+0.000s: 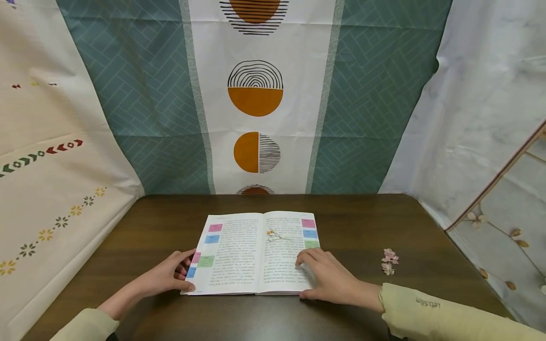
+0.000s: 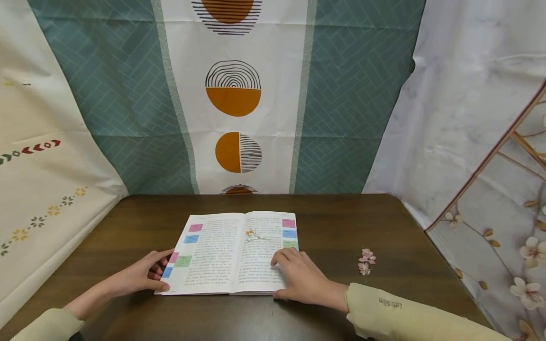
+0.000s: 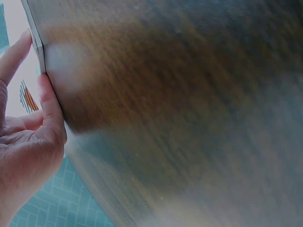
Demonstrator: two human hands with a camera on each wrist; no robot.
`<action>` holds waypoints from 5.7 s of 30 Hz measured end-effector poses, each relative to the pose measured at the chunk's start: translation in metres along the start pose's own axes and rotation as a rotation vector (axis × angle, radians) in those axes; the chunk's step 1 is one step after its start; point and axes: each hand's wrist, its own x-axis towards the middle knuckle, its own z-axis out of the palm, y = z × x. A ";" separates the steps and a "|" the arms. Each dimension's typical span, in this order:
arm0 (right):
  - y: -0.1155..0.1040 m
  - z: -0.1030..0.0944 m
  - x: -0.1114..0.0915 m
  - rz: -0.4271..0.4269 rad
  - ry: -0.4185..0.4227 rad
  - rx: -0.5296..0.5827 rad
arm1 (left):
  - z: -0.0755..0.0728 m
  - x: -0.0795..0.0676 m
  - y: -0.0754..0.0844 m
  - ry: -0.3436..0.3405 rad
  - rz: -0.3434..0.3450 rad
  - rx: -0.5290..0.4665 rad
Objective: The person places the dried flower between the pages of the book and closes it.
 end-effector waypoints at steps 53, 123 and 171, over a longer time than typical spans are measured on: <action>0.076 -0.021 0.009 -0.140 -0.102 0.213 | 0.001 0.001 -0.002 0.004 0.014 -0.018; 0.009 -0.078 0.153 -0.495 0.408 0.138 | 0.000 0.001 -0.005 0.009 0.042 0.007; -0.088 0.018 0.253 -0.441 -0.030 0.112 | 0.000 0.002 -0.006 -0.002 0.090 -0.033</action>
